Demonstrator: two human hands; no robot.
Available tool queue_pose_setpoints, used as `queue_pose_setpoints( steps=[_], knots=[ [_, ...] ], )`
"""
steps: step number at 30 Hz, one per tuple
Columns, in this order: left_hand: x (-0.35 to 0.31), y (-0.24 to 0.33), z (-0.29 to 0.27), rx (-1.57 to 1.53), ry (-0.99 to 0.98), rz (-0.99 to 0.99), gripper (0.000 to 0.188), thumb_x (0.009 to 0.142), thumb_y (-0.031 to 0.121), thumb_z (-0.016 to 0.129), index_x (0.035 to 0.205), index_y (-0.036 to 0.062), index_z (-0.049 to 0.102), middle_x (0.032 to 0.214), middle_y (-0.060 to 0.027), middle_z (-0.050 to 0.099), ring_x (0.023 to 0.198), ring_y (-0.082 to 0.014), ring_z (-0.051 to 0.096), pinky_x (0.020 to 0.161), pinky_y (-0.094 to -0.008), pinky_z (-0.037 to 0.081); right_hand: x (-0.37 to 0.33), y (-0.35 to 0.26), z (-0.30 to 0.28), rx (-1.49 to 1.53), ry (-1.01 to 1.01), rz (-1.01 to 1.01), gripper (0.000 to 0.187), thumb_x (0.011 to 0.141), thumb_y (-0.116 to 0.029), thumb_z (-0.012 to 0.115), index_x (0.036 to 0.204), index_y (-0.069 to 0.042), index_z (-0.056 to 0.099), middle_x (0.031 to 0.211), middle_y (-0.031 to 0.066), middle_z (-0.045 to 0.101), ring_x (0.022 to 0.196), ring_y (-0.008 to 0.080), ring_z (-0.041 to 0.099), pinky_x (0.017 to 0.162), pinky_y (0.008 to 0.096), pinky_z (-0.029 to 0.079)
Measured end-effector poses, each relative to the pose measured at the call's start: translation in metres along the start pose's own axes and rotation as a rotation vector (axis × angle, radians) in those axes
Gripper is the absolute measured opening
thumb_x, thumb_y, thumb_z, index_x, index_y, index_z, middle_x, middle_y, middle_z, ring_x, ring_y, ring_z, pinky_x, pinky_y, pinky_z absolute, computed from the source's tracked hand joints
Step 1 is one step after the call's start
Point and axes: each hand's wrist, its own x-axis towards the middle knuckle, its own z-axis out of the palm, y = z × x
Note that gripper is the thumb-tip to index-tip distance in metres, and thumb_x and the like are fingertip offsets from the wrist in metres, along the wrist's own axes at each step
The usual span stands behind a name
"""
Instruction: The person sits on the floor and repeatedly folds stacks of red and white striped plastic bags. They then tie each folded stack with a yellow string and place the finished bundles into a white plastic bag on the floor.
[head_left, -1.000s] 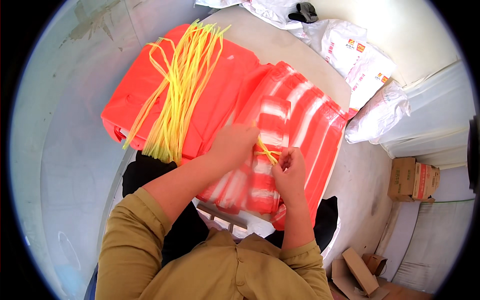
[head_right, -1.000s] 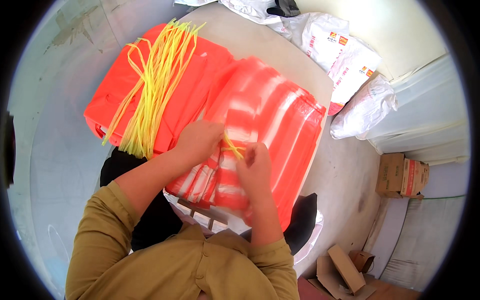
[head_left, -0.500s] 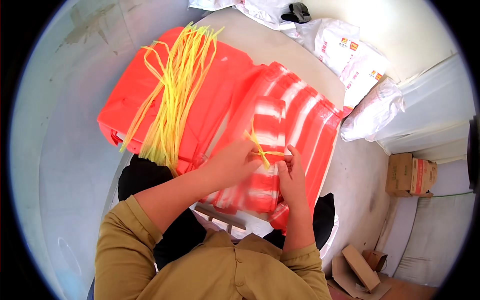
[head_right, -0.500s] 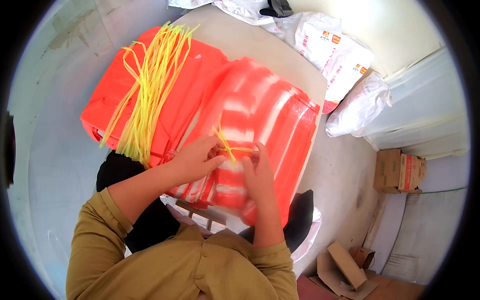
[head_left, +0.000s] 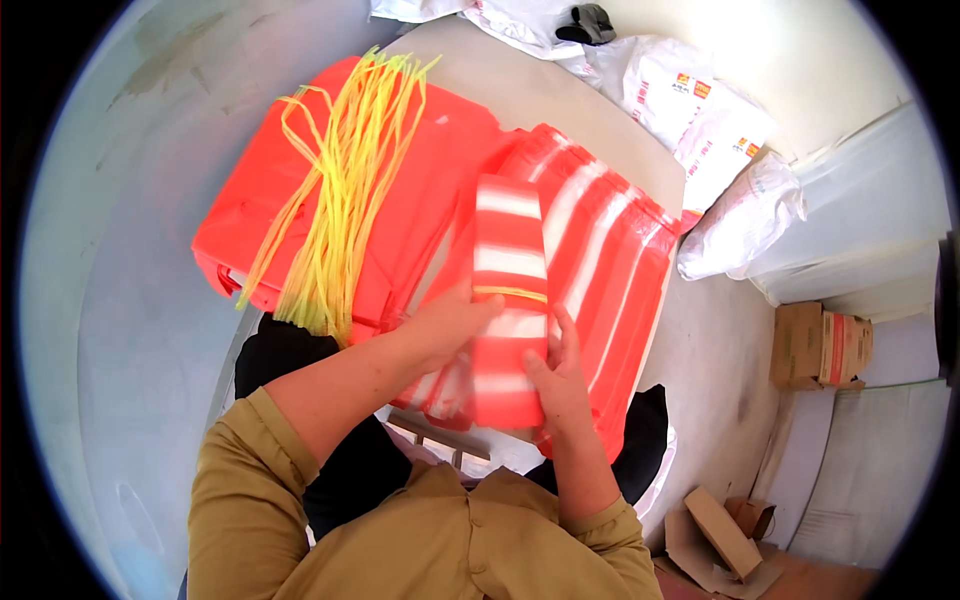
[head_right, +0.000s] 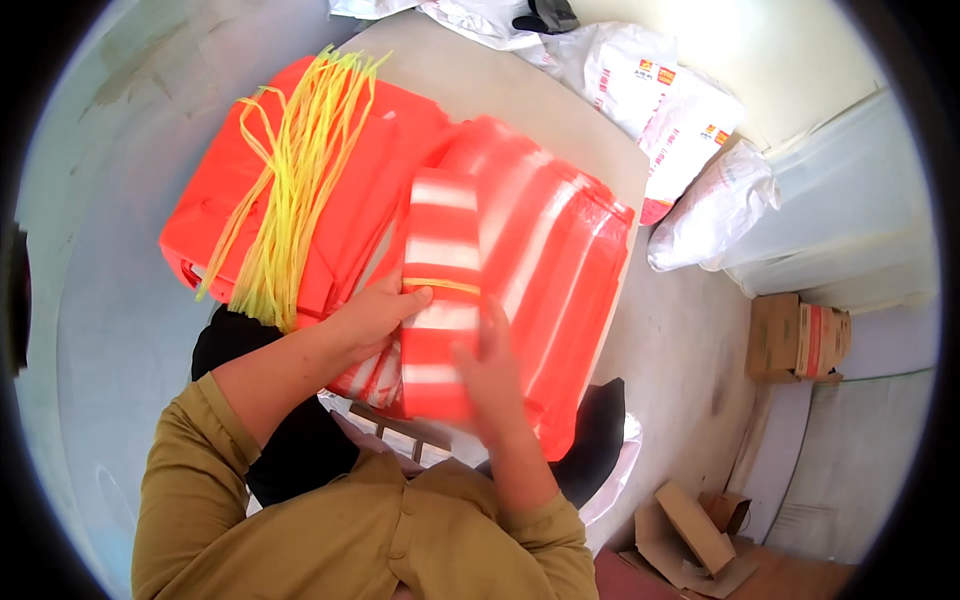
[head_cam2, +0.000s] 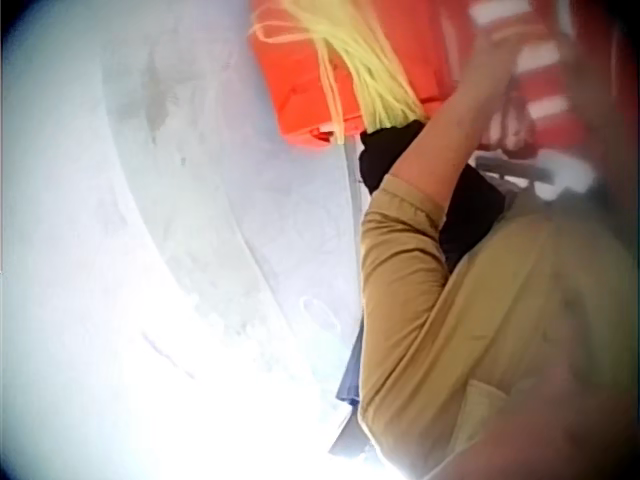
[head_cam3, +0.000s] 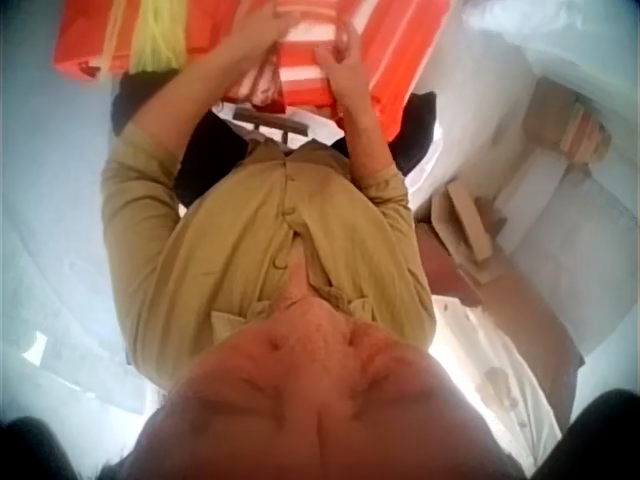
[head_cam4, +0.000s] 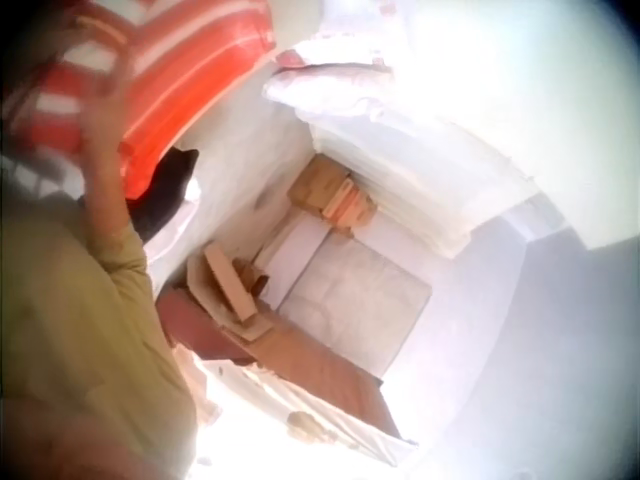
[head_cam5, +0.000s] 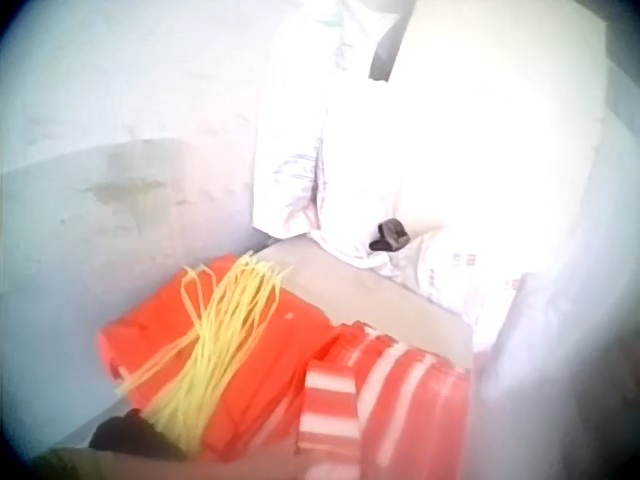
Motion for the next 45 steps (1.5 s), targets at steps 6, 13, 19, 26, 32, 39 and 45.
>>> queue_pose_setpoints(
  steps=[6, 13, 19, 26, 32, 39, 45],
  knots=[
    [0.015, -0.008, -0.011, 0.102, -0.027, -0.01, 0.035, 0.107, 0.015, 0.06, 0.139, 0.0029, 0.055, 0.132, -0.0092, 0.065, 0.114, -0.0171, 0.067, 0.1, -0.0367, 0.055, -0.016, 0.006, -0.009, -0.035, -0.072, -0.018, 0.089, 0.091, -0.004, 0.071, 0.166, -0.001, 0.022, 0.165, 0.0184, 0.034, 0.15, 0.025, 0.038, 0.12, 0.0385, 0.038],
    [0.018, -0.004, -0.008, 0.14, 0.016, 0.161, 0.053, 0.101, 0.01, 0.065, 0.149, 0.0011, 0.045, 0.127, -0.0148, 0.066, 0.113, -0.0211, 0.067, 0.096, -0.035, 0.055, -0.04, 0.005, -0.035, -0.217, -0.077, -0.096, 0.086, 0.089, -0.002, 0.072, 0.164, -0.001, 0.029, 0.16, 0.0198, 0.043, 0.148, 0.0258, 0.041, 0.119, 0.0389, 0.039],
    [0.014, 0.002, -0.01, 0.805, 0.058, 0.643, 0.066, 0.098, 0.015, 0.067, 0.157, 0.0057, 0.041, 0.157, -0.0168, 0.051, 0.147, -0.0286, 0.047, 0.12, -0.0458, 0.04, -0.07, -0.003, -0.098, -0.034, -0.019, 0.005, 0.086, 0.087, 0.0, 0.071, 0.163, -0.002, 0.033, 0.161, 0.0158, 0.044, 0.145, 0.0227, 0.045, 0.117, 0.036, 0.04],
    [0.018, -0.011, 0.001, 1.967, -0.098, 0.732, 0.075, 0.09, 0.027, 0.069, 0.159, 0.0107, 0.044, 0.17, -0.0161, 0.032, 0.159, -0.0381, 0.025, 0.127, -0.0542, 0.025, -0.13, -0.005, -0.202, -0.096, 0.13, 0.112, 0.086, 0.087, 0.007, 0.07, 0.163, -0.005, 0.033, 0.146, 0.0109, 0.058, 0.134, 0.0201, 0.056, 0.113, 0.0341, 0.044],
    [0.027, -0.024, -0.001, 1.944, -0.052, 0.845, 0.07, 0.09, 0.027, 0.071, 0.155, 0.0112, 0.05, 0.17, -0.0144, 0.034, 0.157, -0.0396, 0.029, 0.125, -0.0556, 0.025, -0.222, 0.008, -0.308, 0.043, 0.416, -0.04, 0.077, 0.09, 0.002, 0.072, 0.159, -0.005, 0.039, 0.146, 0.0124, 0.058, 0.134, 0.0221, 0.056, 0.114, 0.038, 0.045],
    [0.025, -0.029, 0.007, 1.989, -0.03, 0.846, 0.069, 0.091, 0.023, 0.067, 0.155, 0.0074, 0.049, 0.169, -0.0171, 0.034, 0.157, -0.0412, 0.028, 0.126, -0.0535, 0.024, -0.283, 0.036, -0.376, 0.044, 0.801, -0.004, 0.075, 0.092, 0.003, 0.068, 0.16, -0.006, 0.038, 0.145, 0.0152, 0.059, 0.131, 0.0243, 0.06, 0.11, 0.0383, 0.049],
    [0.024, -0.031, 0.011, 2.015, -0.019, 0.829, 0.067, 0.093, 0.023, 0.062, 0.156, 0.0058, 0.048, 0.169, -0.0184, 0.033, 0.157, -0.0422, 0.027, 0.127, -0.0532, 0.023, -0.3, 0.111, -0.398, 0.179, 0.89, -0.059, 0.079, 0.094, 0.004, 0.063, 0.164, -0.003, 0.027, 0.14, 0.0169, 0.061, 0.129, 0.0252, 0.06, 0.109, 0.0394, 0.051]
  ],
)
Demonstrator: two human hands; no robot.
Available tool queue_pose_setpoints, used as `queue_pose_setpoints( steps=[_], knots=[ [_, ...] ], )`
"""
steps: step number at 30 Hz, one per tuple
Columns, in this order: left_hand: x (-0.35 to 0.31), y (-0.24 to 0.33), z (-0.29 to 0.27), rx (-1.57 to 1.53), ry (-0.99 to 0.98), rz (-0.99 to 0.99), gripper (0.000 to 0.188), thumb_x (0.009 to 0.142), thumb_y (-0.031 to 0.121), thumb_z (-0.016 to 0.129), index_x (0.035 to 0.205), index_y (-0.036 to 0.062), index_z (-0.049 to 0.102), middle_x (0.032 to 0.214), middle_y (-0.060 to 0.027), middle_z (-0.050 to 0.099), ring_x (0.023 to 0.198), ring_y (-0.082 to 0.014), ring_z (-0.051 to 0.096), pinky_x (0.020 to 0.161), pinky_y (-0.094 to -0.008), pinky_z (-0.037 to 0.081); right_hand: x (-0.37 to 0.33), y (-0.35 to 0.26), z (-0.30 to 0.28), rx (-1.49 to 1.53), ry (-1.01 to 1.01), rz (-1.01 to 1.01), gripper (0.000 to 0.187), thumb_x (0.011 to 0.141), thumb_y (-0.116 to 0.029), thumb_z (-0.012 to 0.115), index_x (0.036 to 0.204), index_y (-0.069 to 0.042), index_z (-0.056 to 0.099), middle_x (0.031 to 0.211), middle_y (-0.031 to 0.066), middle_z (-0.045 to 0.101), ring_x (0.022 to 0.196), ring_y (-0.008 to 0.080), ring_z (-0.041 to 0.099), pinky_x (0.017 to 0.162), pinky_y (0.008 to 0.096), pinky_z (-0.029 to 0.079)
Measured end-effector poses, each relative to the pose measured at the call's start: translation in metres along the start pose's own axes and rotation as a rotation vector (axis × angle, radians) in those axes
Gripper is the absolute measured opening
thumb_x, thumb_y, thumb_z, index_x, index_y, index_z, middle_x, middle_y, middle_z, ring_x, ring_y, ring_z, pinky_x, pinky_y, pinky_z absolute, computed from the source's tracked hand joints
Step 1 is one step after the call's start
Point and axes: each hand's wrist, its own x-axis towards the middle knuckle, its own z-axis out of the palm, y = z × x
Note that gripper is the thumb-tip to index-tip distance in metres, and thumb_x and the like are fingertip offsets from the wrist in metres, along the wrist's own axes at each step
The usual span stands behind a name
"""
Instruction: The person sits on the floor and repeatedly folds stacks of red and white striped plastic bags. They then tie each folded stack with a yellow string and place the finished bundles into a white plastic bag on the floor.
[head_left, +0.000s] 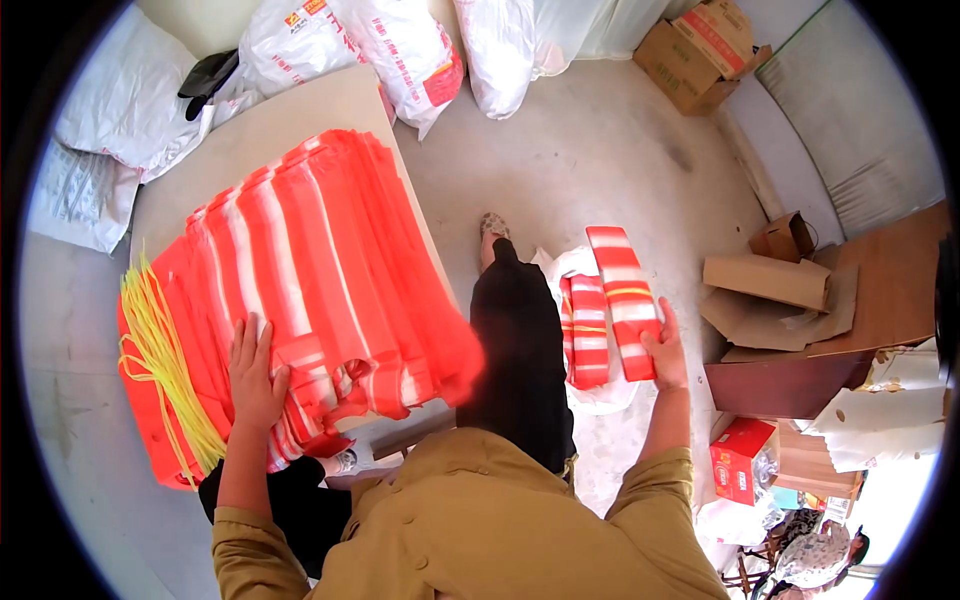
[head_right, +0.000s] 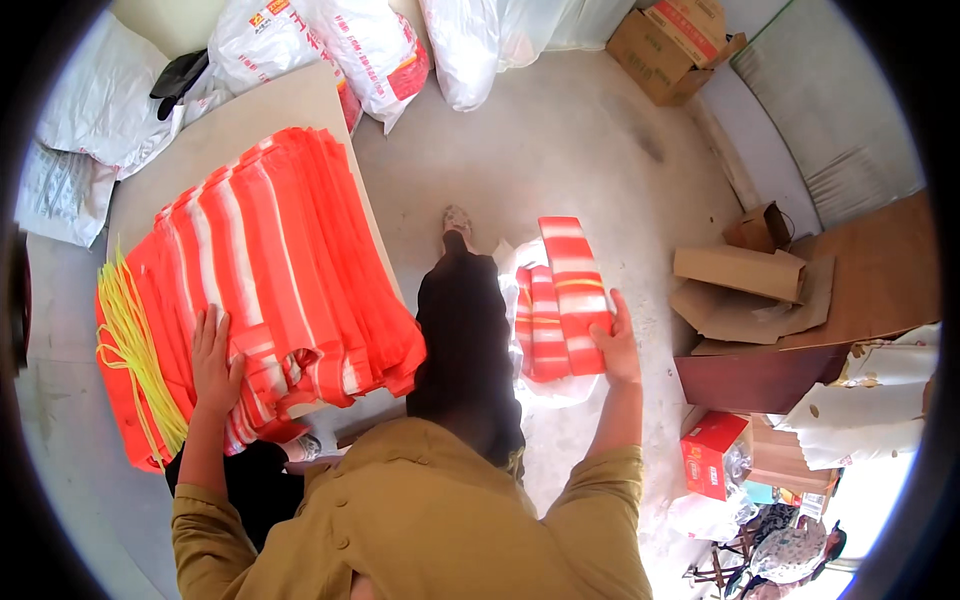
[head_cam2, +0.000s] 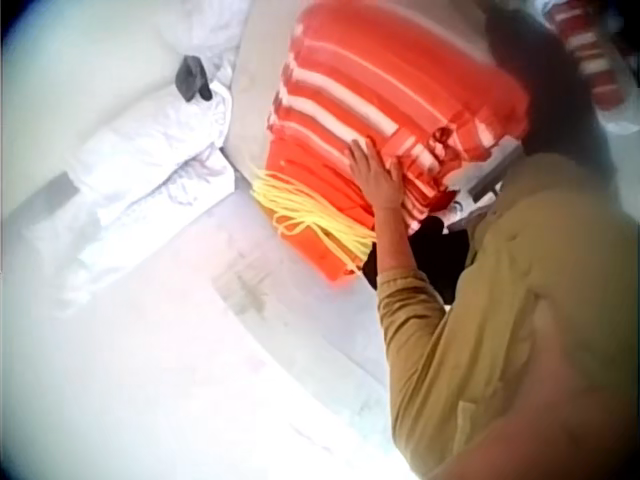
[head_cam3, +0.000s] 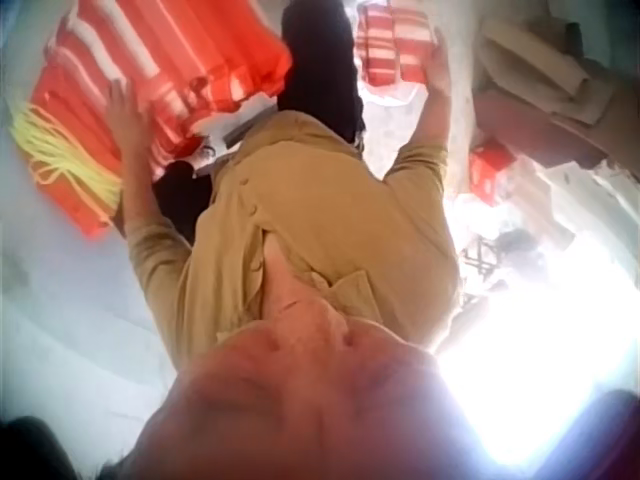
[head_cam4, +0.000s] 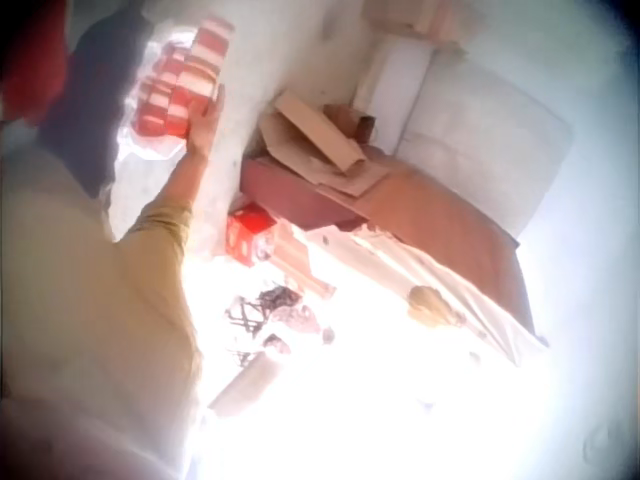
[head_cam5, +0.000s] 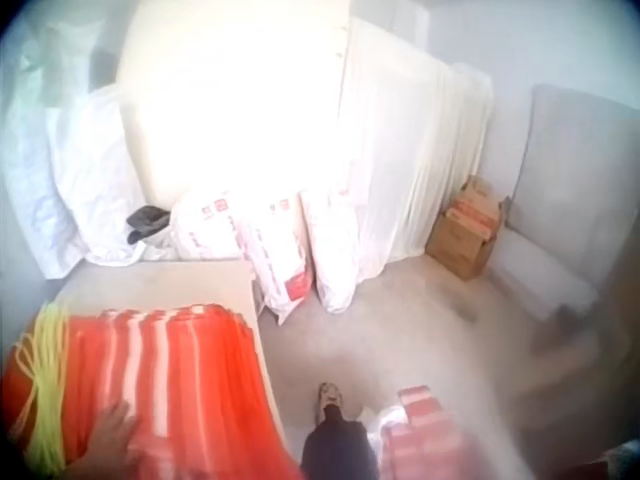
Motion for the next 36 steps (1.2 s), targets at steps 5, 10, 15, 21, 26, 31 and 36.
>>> queue_pose_setpoints(
  steps=[5, 10, 15, 21, 26, 31, 36],
  knots=[
    [0.002, 0.003, 0.002, 0.025, -0.019, -0.007, 0.066, 0.094, 0.023, 0.06, 0.156, 0.0053, 0.047, 0.169, -0.0183, 0.033, 0.158, -0.0423, 0.026, 0.128, -0.0526, 0.022, 0.027, 0.21, -0.045, 0.078, 0.012, 0.308, 0.068, 0.093, -0.004, 0.068, 0.155, -0.001, 0.042, 0.131, 0.0159, 0.065, 0.119, 0.0289, 0.064, 0.1, 0.0418, 0.055],
    [0.001, 0.003, 0.002, 0.081, -0.034, -0.001, 0.065, 0.095, 0.023, 0.058, 0.157, 0.0049, 0.046, 0.17, -0.0175, 0.032, 0.158, -0.0416, 0.026, 0.128, -0.0518, 0.023, 0.036, 0.287, -0.044, -0.047, 0.103, 0.5, 0.051, 0.092, -0.004, 0.074, 0.139, 0.002, 0.056, 0.125, 0.0146, 0.069, 0.107, 0.029, 0.071, 0.092, 0.0434, 0.061],
    [0.002, 0.005, 0.005, 0.091, -0.012, -0.004, 0.064, 0.098, 0.028, 0.055, 0.157, 0.0051, 0.046, 0.17, -0.0168, 0.032, 0.158, -0.0409, 0.026, 0.127, -0.0512, 0.024, 0.061, 0.3, -0.043, -0.055, 0.036, 0.371, 0.049, 0.093, -0.009, 0.075, 0.137, 0.002, 0.057, 0.124, 0.0133, 0.069, 0.104, 0.0272, 0.071, 0.087, 0.0412, 0.062],
    [0.0, 0.005, 0.001, 0.123, -0.009, 0.008, 0.063, 0.101, 0.032, 0.052, 0.157, 0.0054, 0.046, 0.17, -0.0168, 0.033, 0.158, -0.041, 0.027, 0.127, -0.0512, 0.025, 0.053, 0.328, -0.023, -0.085, 0.177, 0.54, 0.049, 0.093, -0.018, 0.078, 0.134, 0.001, 0.06, 0.119, 0.0125, 0.071, 0.102, 0.026, 0.071, 0.085, 0.0404, 0.06],
    [0.015, 0.004, 0.016, 0.091, 0.017, 0.047, 0.063, 0.102, 0.035, 0.05, 0.157, 0.0052, 0.046, 0.17, -0.0175, 0.033, 0.157, -0.0412, 0.028, 0.127, -0.0509, 0.025, 0.063, 0.367, -0.041, -0.574, 0.27, 0.349, 0.044, 0.091, -0.018, 0.078, 0.129, 0.0, 0.064, 0.118, 0.0146, 0.072, 0.102, 0.0275, 0.071, 0.086, 0.0395, 0.059],
    [-0.003, 0.005, 0.003, 0.101, 0.018, 0.013, 0.062, 0.103, 0.036, 0.049, 0.156, 0.005, 0.047, 0.169, -0.0178, 0.034, 0.157, -0.0409, 0.028, 0.126, -0.0506, 0.026, 0.043, 0.245, 0.027, -0.828, 0.204, 0.508, 0.043, 0.089, -0.016, 0.077, 0.128, 0.0, 0.065, 0.118, 0.0201, 0.073, 0.107, 0.0311, 0.072, 0.09, 0.0409, 0.057],
    [0.01, 0.005, 0.01, 0.107, 0.021, 0.035, 0.061, 0.102, 0.033, 0.05, 0.155, 0.0049, 0.048, 0.169, -0.0177, 0.034, 0.158, -0.0406, 0.028, 0.126, -0.0505, 0.027, 0.038, 0.263, 0.01, -0.76, 0.063, 0.494, 0.043, 0.091, -0.02, 0.075, 0.128, -0.002, 0.065, 0.122, 0.0207, 0.073, 0.112, 0.0376, 0.071, 0.096, 0.0446, 0.056]
  ],
)
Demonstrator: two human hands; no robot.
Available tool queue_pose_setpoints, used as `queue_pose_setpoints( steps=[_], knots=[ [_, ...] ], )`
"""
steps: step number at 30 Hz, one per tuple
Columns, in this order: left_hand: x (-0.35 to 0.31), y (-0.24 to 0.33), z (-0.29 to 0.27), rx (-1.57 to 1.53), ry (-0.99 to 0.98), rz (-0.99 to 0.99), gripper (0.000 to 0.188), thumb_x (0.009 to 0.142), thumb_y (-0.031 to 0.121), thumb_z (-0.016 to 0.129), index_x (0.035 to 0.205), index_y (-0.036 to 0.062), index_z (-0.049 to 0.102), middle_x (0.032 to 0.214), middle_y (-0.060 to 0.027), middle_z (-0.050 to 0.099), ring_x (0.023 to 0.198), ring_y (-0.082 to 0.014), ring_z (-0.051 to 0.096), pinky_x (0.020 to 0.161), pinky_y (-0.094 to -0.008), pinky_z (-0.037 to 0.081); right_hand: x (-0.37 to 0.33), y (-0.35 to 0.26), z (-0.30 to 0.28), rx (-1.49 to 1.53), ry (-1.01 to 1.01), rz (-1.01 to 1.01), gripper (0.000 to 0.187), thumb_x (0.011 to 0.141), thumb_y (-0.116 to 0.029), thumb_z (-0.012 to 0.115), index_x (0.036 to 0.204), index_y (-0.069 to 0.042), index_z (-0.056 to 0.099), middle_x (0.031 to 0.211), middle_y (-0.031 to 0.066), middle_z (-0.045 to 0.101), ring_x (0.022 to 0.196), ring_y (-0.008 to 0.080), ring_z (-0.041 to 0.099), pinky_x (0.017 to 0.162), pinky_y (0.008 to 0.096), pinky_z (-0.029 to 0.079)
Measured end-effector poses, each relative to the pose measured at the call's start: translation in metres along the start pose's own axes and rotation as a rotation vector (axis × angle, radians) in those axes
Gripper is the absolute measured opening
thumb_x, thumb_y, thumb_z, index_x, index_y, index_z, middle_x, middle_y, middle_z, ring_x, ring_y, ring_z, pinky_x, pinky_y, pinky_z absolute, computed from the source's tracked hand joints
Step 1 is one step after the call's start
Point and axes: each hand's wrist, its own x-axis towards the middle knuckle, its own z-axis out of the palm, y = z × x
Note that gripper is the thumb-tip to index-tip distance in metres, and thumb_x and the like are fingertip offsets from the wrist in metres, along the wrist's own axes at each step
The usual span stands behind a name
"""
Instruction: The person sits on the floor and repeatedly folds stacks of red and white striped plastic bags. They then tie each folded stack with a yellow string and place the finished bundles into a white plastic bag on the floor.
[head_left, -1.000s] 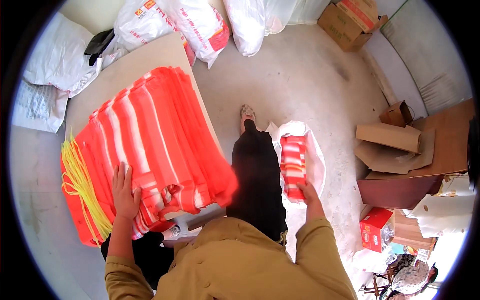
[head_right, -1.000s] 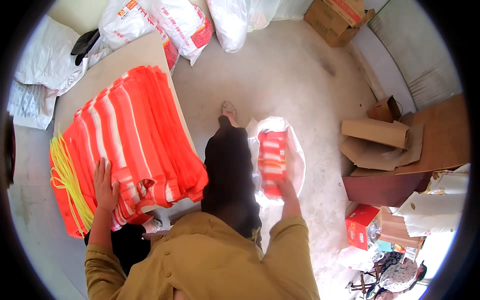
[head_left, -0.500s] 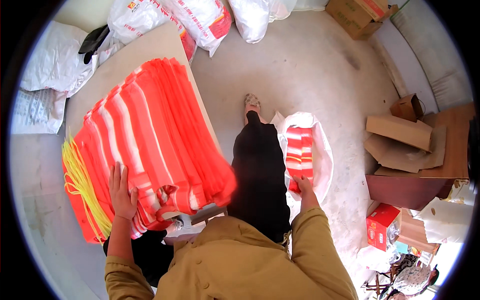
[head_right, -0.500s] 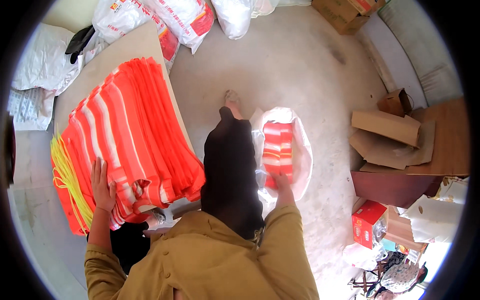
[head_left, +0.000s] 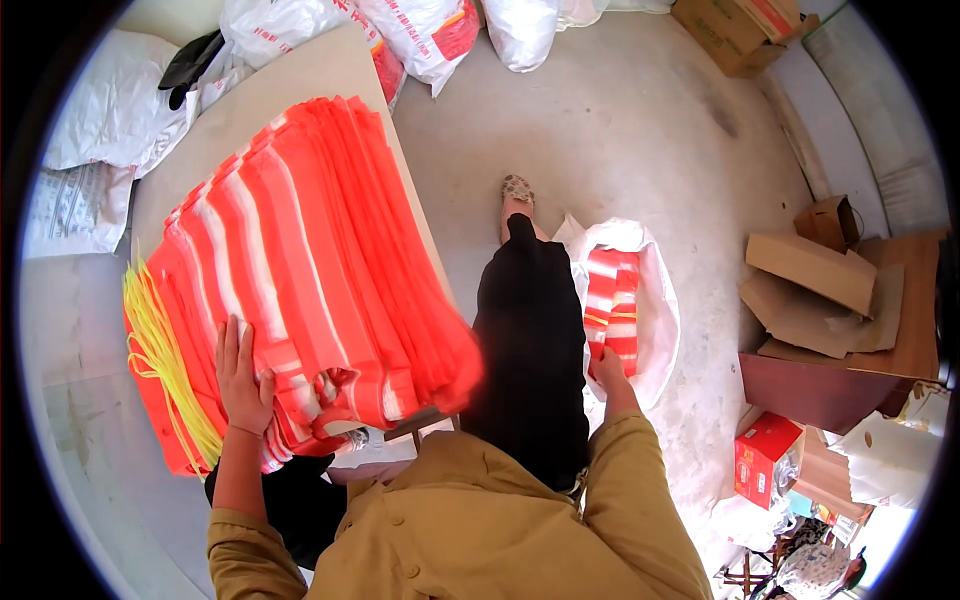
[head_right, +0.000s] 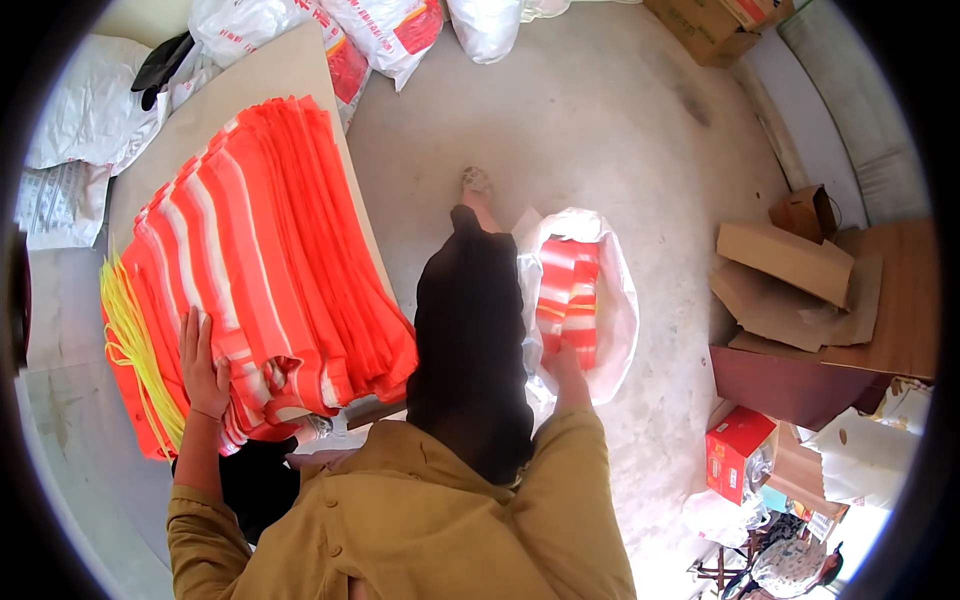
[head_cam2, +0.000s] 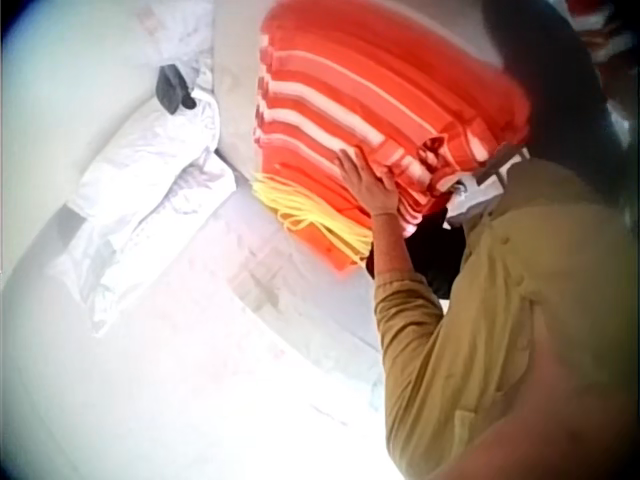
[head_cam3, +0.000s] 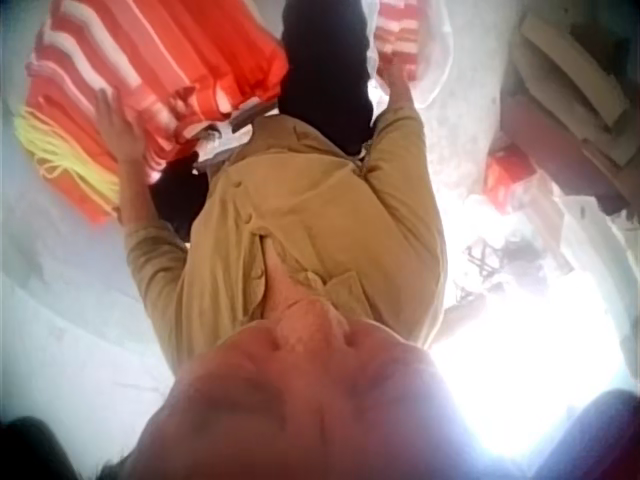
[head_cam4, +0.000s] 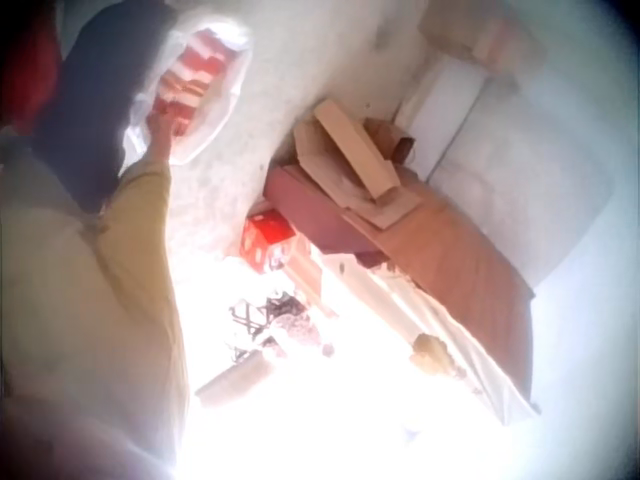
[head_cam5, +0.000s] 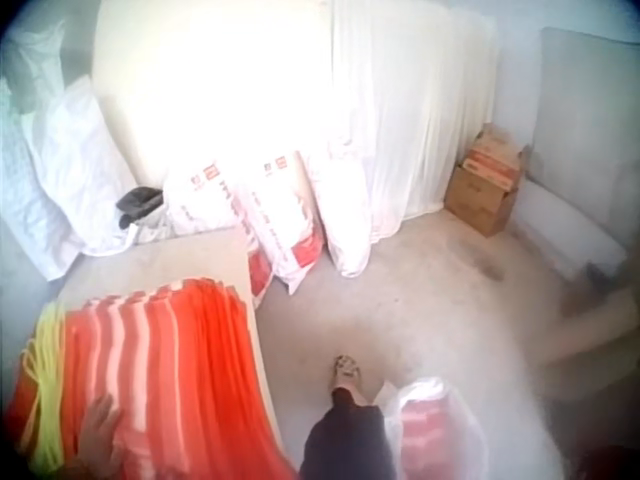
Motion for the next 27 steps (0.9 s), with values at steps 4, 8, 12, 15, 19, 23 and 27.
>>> queue_pose_setpoints(
  steps=[4, 8, 12, 15, 19, 23, 27],
  knots=[
    [-0.008, 0.002, -0.005, 0.025, -0.02, -0.051, 0.06, 0.101, 0.032, 0.05, 0.154, 0.0047, 0.049, 0.169, -0.0177, 0.035, 0.158, -0.0407, 0.028, 0.126, -0.0509, 0.026, -0.011, -0.036, -0.006, -0.076, 0.039, -0.022, 0.05, 0.092, -0.019, 0.073, 0.138, -0.004, 0.06, 0.124, 0.0194, 0.072, 0.112, 0.0378, 0.07, 0.097, 0.0442, 0.056],
    [-0.006, 0.002, -0.004, 0.009, -0.016, -0.049, 0.06, 0.101, 0.035, 0.05, 0.154, 0.0041, 0.049, 0.169, -0.0182, 0.035, 0.157, -0.0414, 0.028, 0.126, -0.0517, 0.026, 0.006, -0.039, -0.003, -0.251, 0.208, -0.252, 0.062, 0.095, -0.013, 0.07, 0.153, -0.008, 0.048, 0.144, 0.019, 0.061, 0.129, 0.0377, 0.061, 0.107, 0.0437, 0.052],
    [0.0, 0.004, -0.005, 0.003, -0.022, -0.039, 0.061, 0.103, 0.038, 0.048, 0.153, 0.0032, 0.049, 0.169, -0.0188, 0.035, 0.157, -0.0433, 0.029, 0.126, -0.0528, 0.026, 0.037, -0.044, 0.012, -0.279, 0.297, -0.42, 0.059, 0.093, -0.006, 0.063, 0.151, -0.008, 0.051, 0.152, 0.0193, 0.054, 0.138, 0.0404, 0.051, 0.119, 0.048, 0.041],
    [0.0, 0.003, -0.003, -0.01, -0.016, -0.04, 0.062, 0.104, 0.04, 0.046, 0.153, 0.0026, 0.049, 0.168, -0.019, 0.035, 0.156, -0.0441, 0.029, 0.126, -0.0536, 0.027, 0.058, -0.057, 0.017, -0.341, 0.189, -0.315, 0.062, 0.093, -0.008, 0.069, 0.153, -0.011, 0.05, 0.16, 0.0152, 0.047, 0.145, 0.0407, 0.044, 0.121, 0.0468, 0.038],
    [-0.003, 0.001, -0.001, 0.004, -0.015, -0.041, 0.062, 0.106, 0.043, 0.043, 0.153, 0.0023, 0.049, 0.168, -0.0193, 0.035, 0.156, -0.0443, 0.029, 0.125, -0.0543, 0.027, 0.075, -0.061, 0.011, -0.334, 0.08, -0.347, 0.066, 0.091, -0.012, 0.071, 0.154, -0.016, 0.05, 0.166, 0.0108, 0.039, 0.147, 0.0412, 0.042, 0.12, 0.0483, 0.039],
    [-0.004, 0.001, -0.001, 0.002, -0.02, -0.047, 0.062, 0.107, 0.044, 0.042, 0.153, 0.0025, 0.049, 0.168, -0.0201, 0.036, 0.156, -0.045, 0.03, 0.125, -0.0557, 0.027, 0.042, -0.108, 0.006, -0.513, 0.21, -0.315, 0.066, 0.091, 0.0, 0.065, 0.154, -0.015, 0.049, 0.166, 0.0175, 0.036, 0.147, 0.0442, 0.041, 0.117, 0.0536, 0.043],
    [-0.001, 0.002, -0.002, 0.005, -0.017, -0.039, 0.062, 0.107, 0.045, 0.041, 0.152, 0.0027, 0.05, 0.167, -0.0208, 0.036, 0.155, -0.0458, 0.03, 0.124, -0.0565, 0.027, 0.073, -0.108, 0.012, -0.56, 0.117, -0.391, 0.069, 0.091, -0.006, 0.065, 0.156, -0.017, 0.045, 0.169, 0.0171, 0.028, 0.147, 0.0465, 0.037, 0.117, 0.0532, 0.043]
  ],
)
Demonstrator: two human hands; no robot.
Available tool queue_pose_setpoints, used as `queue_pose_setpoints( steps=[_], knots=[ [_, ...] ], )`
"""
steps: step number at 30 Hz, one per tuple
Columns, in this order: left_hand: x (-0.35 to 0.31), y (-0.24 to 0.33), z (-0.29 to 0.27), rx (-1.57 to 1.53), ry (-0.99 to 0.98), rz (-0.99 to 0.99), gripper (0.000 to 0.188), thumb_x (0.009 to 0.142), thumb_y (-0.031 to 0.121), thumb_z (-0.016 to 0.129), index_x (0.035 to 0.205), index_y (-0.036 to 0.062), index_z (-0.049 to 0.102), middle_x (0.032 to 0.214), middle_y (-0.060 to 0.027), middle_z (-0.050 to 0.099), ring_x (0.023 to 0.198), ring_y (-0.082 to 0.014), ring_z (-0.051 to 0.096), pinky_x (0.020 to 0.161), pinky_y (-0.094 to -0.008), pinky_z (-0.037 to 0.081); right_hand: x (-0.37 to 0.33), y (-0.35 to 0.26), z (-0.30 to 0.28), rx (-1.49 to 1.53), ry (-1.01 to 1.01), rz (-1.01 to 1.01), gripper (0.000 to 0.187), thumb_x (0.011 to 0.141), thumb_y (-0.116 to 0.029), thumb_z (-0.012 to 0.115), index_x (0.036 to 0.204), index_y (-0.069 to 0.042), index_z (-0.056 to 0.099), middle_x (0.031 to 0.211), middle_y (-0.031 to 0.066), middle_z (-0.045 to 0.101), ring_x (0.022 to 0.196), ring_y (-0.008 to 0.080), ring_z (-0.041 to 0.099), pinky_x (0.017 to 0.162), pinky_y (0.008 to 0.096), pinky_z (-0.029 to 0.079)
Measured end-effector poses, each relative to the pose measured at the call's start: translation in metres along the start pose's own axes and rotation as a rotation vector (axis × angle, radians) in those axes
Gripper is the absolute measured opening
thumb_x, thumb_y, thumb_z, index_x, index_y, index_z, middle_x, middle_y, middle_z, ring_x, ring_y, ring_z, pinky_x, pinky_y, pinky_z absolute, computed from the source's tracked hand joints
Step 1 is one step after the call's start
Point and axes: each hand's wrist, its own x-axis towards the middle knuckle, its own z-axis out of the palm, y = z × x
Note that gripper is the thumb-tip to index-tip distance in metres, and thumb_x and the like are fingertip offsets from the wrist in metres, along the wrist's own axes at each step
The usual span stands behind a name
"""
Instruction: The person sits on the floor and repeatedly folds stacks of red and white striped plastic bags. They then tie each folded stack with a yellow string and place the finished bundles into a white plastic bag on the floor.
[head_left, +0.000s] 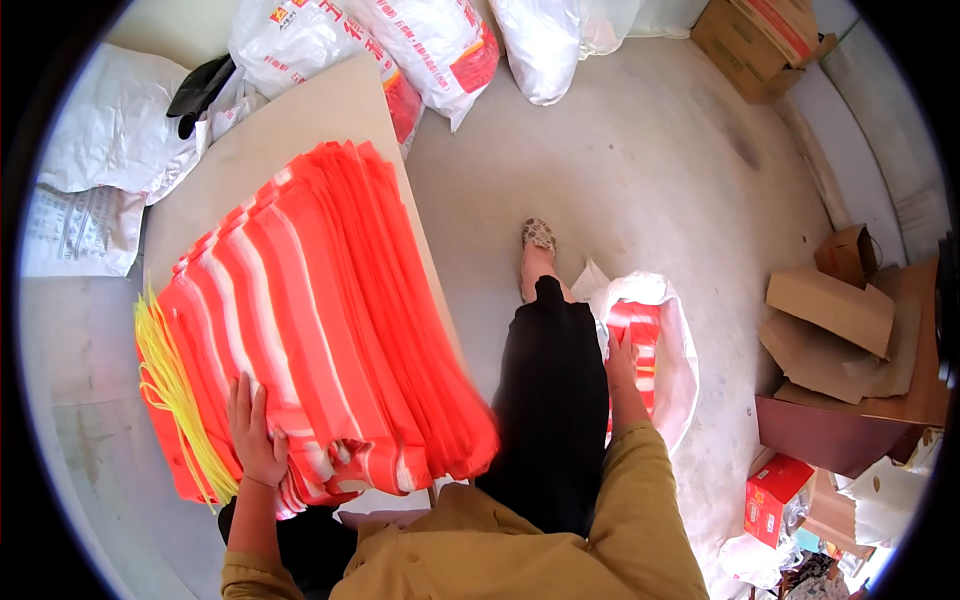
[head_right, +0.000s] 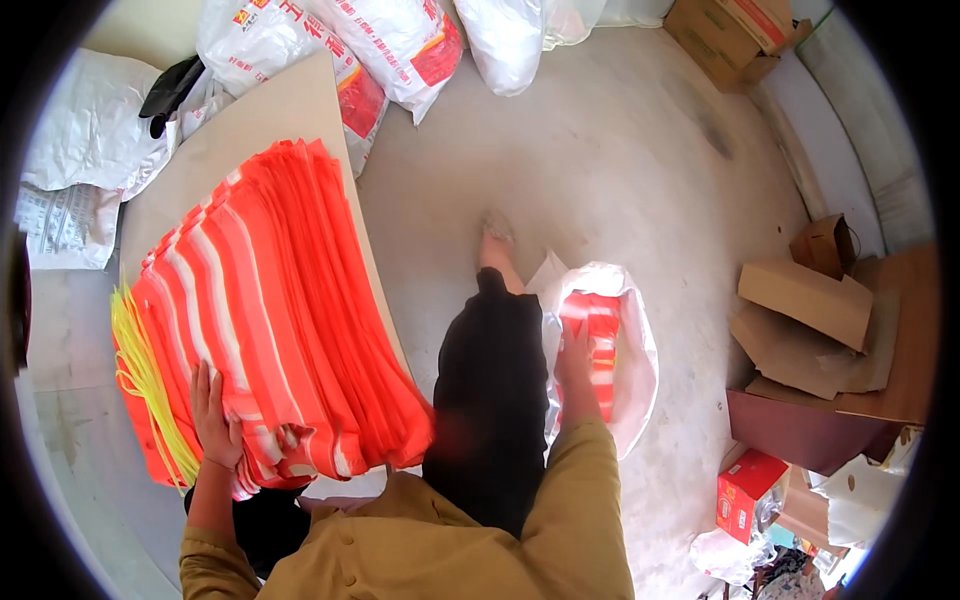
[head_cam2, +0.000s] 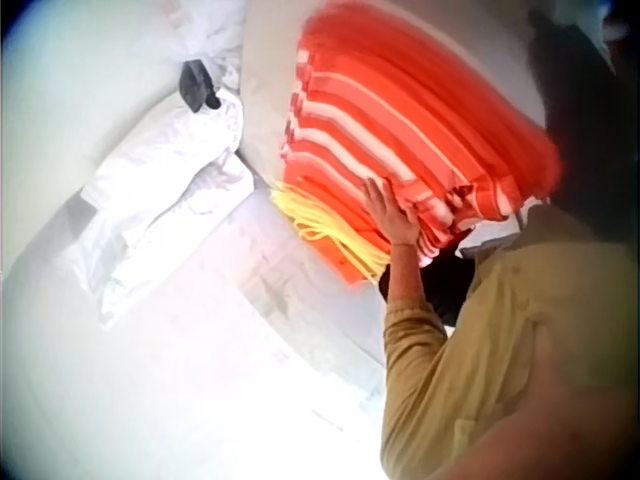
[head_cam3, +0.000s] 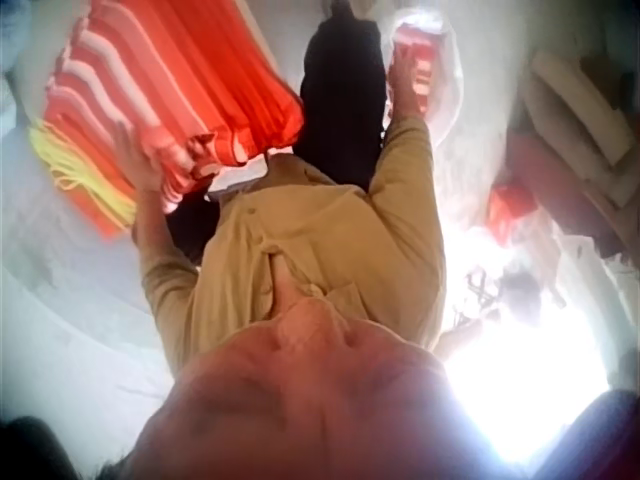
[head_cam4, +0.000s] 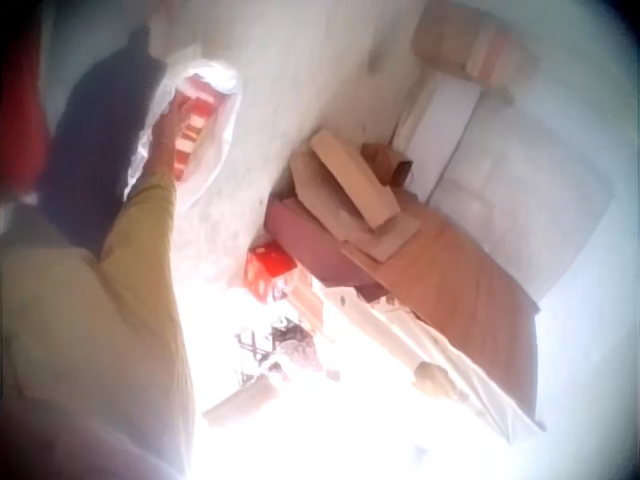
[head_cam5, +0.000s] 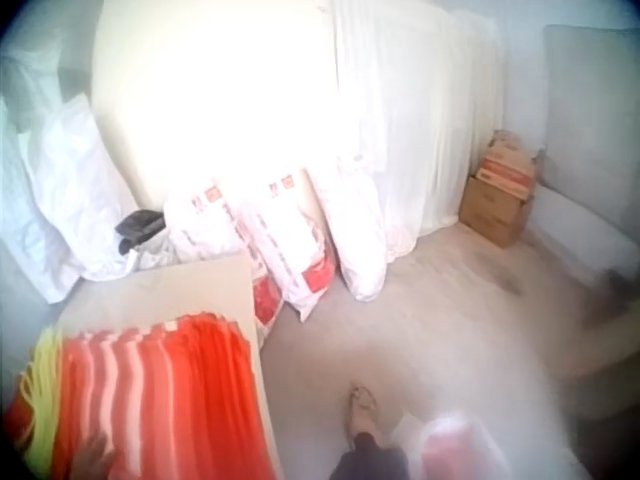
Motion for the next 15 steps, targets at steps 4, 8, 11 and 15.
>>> queue_pose_setpoints(
  steps=[4, 8, 11, 15],
  knots=[
    [-0.002, 0.002, -0.002, 0.01, -0.008, -0.017, 0.063, 0.107, 0.046, 0.041, 0.151, 0.0024, 0.051, 0.167, -0.0217, 0.037, 0.155, -0.0463, 0.031, 0.124, -0.0567, 0.027, 0.032, 0.013, 0.024, 0.163, -0.14, 0.107, 0.059, 0.098, -0.023, 0.059, 0.155, -0.014, 0.047, 0.165, 0.0205, 0.033, 0.142, 0.047, 0.041, 0.118, 0.0518, 0.041],
    [0.001, 0.0, 0.0, -0.039, 0.02, 0.006, 0.062, 0.106, 0.045, 0.043, 0.15, 0.0019, 0.052, 0.166, -0.0229, 0.037, 0.154, -0.0468, 0.032, 0.123, -0.0572, 0.027, 0.048, 0.034, 0.035, 0.041, -0.097, -0.035, 0.053, 0.098, -0.021, 0.059, 0.15, -0.012, 0.053, 0.16, 0.0235, 0.039, 0.141, 0.0476, 0.043, 0.116, 0.0509, 0.042],
    [0.0, 0.001, -0.004, -0.035, 0.016, 0.004, 0.059, 0.101, 0.038, 0.05, 0.148, 0.0017, 0.054, 0.165, -0.0238, 0.038, 0.153, -0.0477, 0.033, 0.123, -0.0576, 0.027, 0.04, 0.04, 0.035, -0.124, -0.041, -0.213, 0.051, 0.091, -0.007, 0.062, 0.142, -0.006, 0.057, 0.152, 0.0247, 0.047, 0.132, 0.0459, 0.05, 0.112, 0.0518, 0.045],
    [-0.007, -0.001, -0.008, -0.063, 0.019, -0.015, 0.061, 0.092, 0.029, 0.058, 0.147, 0.0027, 0.055, 0.164, -0.0246, 0.039, 0.153, -0.0477, 0.033, 0.124, -0.0583, 0.026, 0.006, 0.063, 0.036, 0.042, 0.184, -0.234, 0.051, 0.087, -0.01, 0.069, 0.137, -0.008, 0.062, 0.147, 0.0276, 0.051, 0.133, 0.0471, 0.049, 0.114, 0.0531, 0.04]
  ],
)
